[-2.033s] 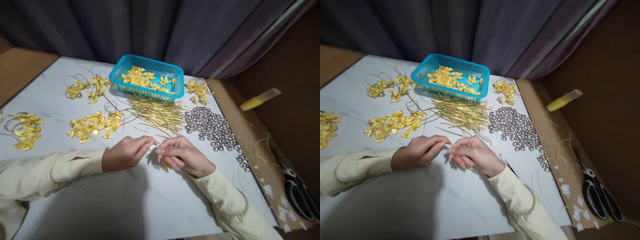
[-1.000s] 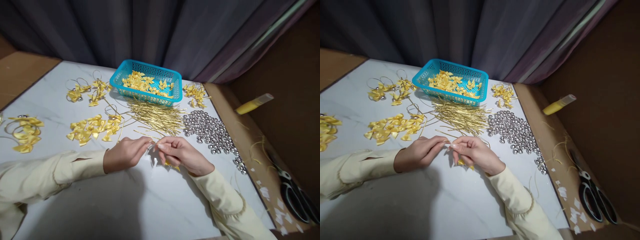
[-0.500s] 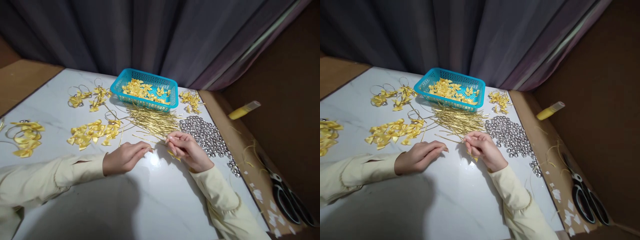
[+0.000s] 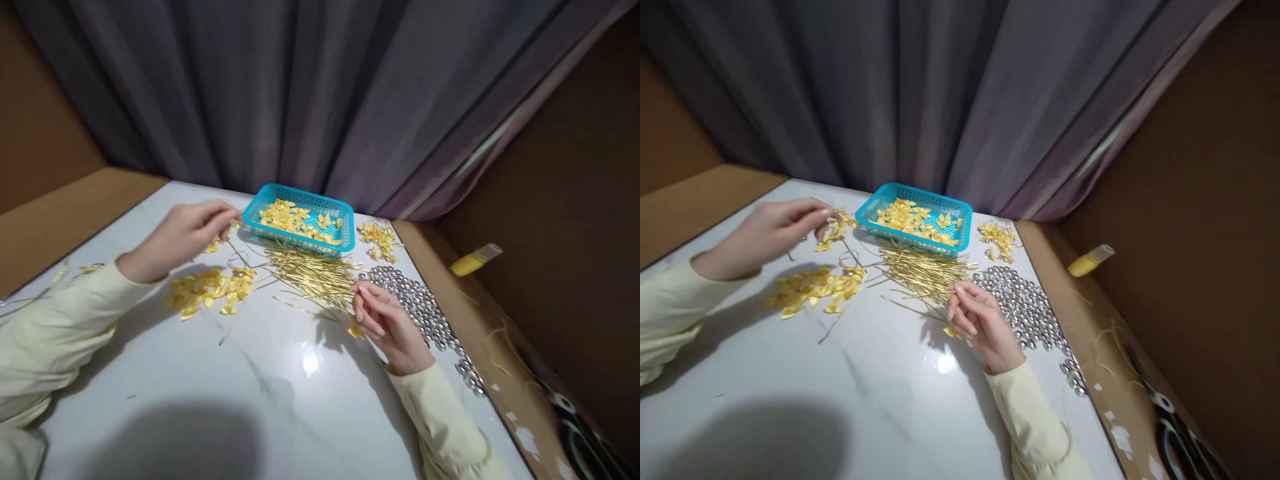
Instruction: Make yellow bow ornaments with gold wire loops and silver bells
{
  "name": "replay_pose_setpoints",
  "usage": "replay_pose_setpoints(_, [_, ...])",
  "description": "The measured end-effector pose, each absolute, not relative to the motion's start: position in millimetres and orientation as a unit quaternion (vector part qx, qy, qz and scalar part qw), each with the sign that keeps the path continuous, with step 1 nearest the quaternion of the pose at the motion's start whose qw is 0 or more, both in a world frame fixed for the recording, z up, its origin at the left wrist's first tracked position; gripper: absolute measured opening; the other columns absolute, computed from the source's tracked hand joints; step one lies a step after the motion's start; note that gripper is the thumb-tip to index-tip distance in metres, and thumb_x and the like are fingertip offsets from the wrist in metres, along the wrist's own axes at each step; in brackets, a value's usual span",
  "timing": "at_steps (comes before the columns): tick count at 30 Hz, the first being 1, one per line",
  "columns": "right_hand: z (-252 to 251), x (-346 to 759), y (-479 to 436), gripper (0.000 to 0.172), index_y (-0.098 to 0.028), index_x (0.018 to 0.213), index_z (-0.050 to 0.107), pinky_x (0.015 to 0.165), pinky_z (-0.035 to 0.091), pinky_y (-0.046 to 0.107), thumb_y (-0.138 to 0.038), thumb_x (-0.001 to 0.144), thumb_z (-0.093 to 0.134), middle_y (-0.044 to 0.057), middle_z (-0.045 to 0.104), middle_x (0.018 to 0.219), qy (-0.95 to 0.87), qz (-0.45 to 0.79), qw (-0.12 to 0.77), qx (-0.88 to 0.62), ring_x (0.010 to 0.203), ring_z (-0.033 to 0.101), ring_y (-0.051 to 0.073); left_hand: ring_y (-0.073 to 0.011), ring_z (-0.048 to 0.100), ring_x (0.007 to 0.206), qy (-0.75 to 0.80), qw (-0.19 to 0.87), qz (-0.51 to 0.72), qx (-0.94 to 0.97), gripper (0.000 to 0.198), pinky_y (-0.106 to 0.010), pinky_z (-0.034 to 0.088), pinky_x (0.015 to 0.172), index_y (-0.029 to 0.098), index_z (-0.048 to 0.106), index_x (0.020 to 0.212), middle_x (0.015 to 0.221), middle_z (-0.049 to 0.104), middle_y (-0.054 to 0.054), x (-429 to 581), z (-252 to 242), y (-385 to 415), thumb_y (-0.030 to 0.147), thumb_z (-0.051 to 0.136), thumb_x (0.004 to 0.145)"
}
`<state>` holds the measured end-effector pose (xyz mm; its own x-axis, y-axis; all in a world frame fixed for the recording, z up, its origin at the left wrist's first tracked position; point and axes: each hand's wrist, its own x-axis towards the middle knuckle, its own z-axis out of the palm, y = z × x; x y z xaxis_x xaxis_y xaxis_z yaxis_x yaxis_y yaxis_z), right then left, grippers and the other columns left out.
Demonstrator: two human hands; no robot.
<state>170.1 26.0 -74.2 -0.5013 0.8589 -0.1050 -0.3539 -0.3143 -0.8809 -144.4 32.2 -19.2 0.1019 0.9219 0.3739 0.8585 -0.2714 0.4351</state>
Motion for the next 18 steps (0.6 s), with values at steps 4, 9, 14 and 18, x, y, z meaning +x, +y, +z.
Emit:
replay_pose_setpoints(4, [-74,168,23,0.012,-0.014,0.082,0.063,0.035,0.015,0.015,-0.026,0.083,0.059,-0.003,0.057,0.052,-0.427,0.757,0.388,-0.306,0.035,0.017,0.000,-0.0168,0.056,0.077,0.708,0.074,0.253,0.655,0.043,-0.023,0.040,0.067,0.017,0.064,0.088,0.090,0.067,-0.003,-217,8,22,0.051,0.039,0.082])
replay_pose_setpoints(9, [-78,163,19,0.022,-0.014,0.078,0.062,0.039,0.016,0.016,-0.036,0.081,0.062,-0.007,0.042,0.040,-0.430,0.746,0.370,-0.349,0.038,0.019,0.002,-0.0225,0.052,0.104,0.742,0.126,0.228,0.618,0.053,-0.031,0.034,0.094,0.014,0.062,0.099,0.109,0.065,-0.005,-290,8,9,0.060,0.044,0.080])
replay_pose_setpoints(14, [-73,153,17,0.024,-0.013,0.074,0.061,0.041,0.021,0.017,-0.037,0.079,0.065,-0.008,0.038,0.037,-0.434,0.747,0.351,-0.362,0.038,0.021,0.003,-0.0234,0.051,0.106,0.724,0.099,0.190,0.655,0.064,-0.031,0.036,0.093,0.009,0.058,0.109,0.117,0.061,-0.006,-316,12,10,0.063,0.038,0.084])
replay_pose_setpoints(18, [-62,150,15,0.025,-0.014,0.069,0.059,0.039,0.019,0.018,-0.037,0.076,0.067,-0.010,0.027,0.032,-0.432,0.751,0.342,-0.364,0.037,0.014,0.003,-0.0210,0.056,0.095,0.709,0.084,0.157,0.682,0.064,-0.026,0.043,0.084,0.006,0.060,0.108,0.106,0.067,-0.005,-317,13,33,0.060,0.036,0.085])
